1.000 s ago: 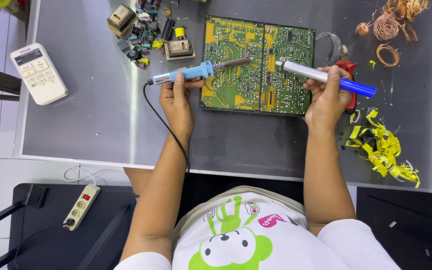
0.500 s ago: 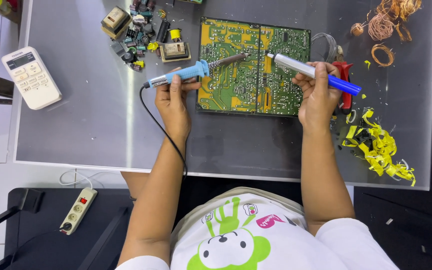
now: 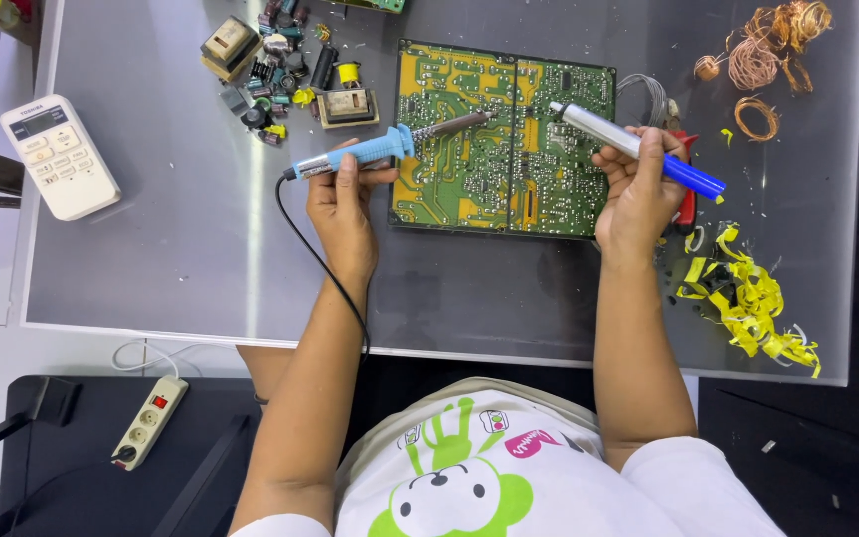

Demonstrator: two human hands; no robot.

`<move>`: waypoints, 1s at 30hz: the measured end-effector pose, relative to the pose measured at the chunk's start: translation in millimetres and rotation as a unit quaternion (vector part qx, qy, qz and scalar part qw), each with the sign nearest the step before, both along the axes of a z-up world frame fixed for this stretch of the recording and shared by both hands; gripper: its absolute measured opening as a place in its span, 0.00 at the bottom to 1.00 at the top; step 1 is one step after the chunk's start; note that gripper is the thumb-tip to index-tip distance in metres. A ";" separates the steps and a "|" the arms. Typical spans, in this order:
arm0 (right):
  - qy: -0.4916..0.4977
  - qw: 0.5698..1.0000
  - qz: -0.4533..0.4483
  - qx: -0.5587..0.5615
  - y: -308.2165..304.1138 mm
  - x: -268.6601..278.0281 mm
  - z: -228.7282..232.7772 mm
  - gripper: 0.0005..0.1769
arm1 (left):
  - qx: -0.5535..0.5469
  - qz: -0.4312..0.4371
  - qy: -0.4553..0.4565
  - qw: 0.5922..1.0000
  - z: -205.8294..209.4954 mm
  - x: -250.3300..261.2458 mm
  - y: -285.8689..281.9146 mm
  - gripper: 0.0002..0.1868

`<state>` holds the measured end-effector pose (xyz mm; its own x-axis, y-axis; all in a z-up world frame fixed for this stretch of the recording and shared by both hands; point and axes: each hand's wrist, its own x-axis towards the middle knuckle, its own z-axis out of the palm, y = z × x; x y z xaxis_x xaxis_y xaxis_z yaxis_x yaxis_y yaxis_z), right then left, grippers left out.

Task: The person uses a soldering iron and a desoldering pump to remove solder from a green circuit board. The hands hold the tools and repeatedly apply them to the board's surface to melt and extract solder from various points.

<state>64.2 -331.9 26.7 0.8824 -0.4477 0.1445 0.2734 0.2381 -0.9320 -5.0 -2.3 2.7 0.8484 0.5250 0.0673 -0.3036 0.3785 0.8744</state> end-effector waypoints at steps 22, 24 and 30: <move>-0.011 0.999 0.040 -0.033 16.7 29.8 17.8 0.10 | -0.008 -0.002 -0.006 1.000 0.2 1.1 0.1 0.16; -0.006 0.997 0.063 -0.042 22.6 33.5 13.4 0.11 | -0.008 -0.002 -0.002 1.000 -3.2 0.6 1.7 0.16; 0.011 0.995 0.099 -0.023 38.0 29.6 39.4 0.08 | -0.066 -0.011 0.032 0.997 3.8 0.1 2.7 0.15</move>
